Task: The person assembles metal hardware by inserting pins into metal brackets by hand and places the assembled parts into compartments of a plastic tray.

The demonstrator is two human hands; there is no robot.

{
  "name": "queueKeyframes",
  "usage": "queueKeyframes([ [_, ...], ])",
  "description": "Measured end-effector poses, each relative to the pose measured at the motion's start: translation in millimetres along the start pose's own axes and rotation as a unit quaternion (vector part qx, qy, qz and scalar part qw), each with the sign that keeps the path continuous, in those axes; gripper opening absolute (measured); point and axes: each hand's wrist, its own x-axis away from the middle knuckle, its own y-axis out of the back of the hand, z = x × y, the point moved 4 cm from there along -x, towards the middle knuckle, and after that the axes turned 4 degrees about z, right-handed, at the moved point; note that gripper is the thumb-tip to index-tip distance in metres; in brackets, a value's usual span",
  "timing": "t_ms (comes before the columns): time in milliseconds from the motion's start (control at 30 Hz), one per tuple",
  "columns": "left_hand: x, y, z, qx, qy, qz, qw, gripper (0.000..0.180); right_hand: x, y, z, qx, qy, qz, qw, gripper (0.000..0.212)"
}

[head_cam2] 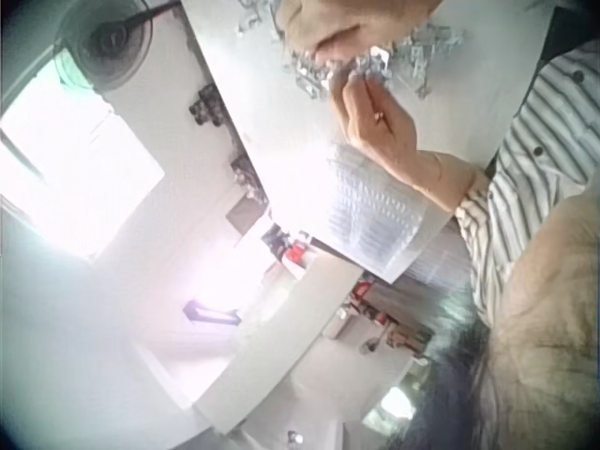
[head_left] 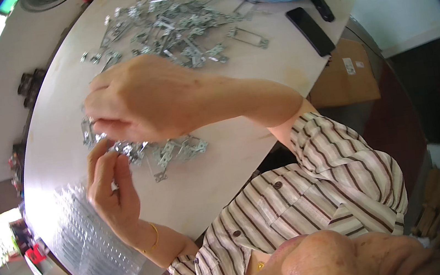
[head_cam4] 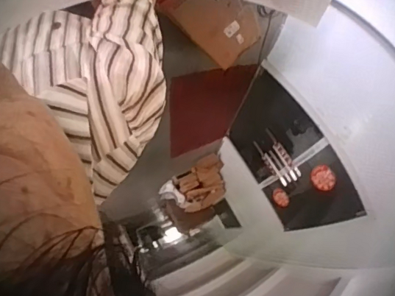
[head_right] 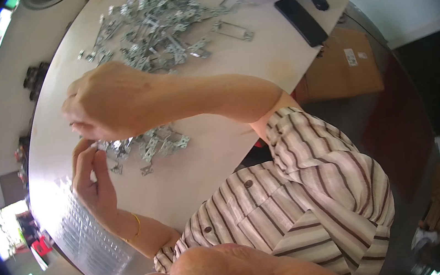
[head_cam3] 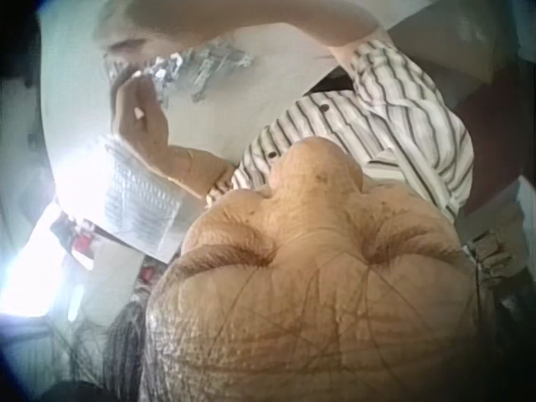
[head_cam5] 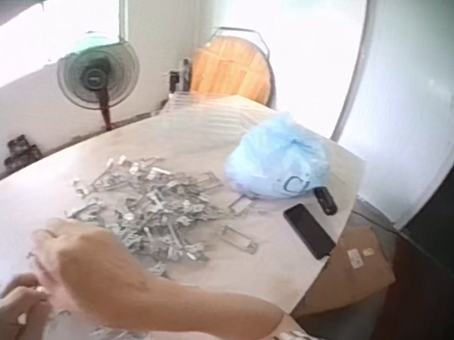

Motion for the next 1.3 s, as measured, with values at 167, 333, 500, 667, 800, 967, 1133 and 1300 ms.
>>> queueKeyframes([
  [167, -1, -3, 13, 0.109, -0.013, 0.030, 0.993, 0.009, -9, 7, 1, -0.010, -0.033, -0.047, 0.998, 0.010],
  [333, 6, -2, 36, 0.452, 0.127, -0.011, 0.883, 0.022, -7, 10, 1, -0.099, -0.066, -0.053, 0.991, 0.006],
  [500, 4, -1, 38, 0.610, 0.115, -0.011, 0.784, 0.028, -5, 6, 6, -0.258, -0.095, -0.100, 0.956, 0.006],
  [667, 3, -2, 41, 0.648, 0.113, -0.004, 0.753, 0.030, -8, 4, 0, -0.192, -0.023, -0.084, 0.978, 0.010],
  [800, 1, -1, 38, 0.675, 0.104, 0.009, 0.731, 0.032, -8, 5, 2, -0.132, -0.014, -0.078, 0.988, 0.013],
  [967, 1, -3, 36, 0.692, 0.100, 0.013, 0.715, 0.032, -6, -2, 4, -0.194, -0.020, -0.124, 0.973, 0.013],
  [1133, 1, -3, 35, 0.699, 0.100, 0.013, 0.708, 0.031, -7, -4, 6, -0.138, 0.018, -0.107, 0.984, 0.012],
  [1300, 1, -2, 35, 0.698, 0.101, 0.011, 0.709, 0.031, -11, -4, 7, -0.091, 0.058, -0.099, 0.989, 0.013],
])
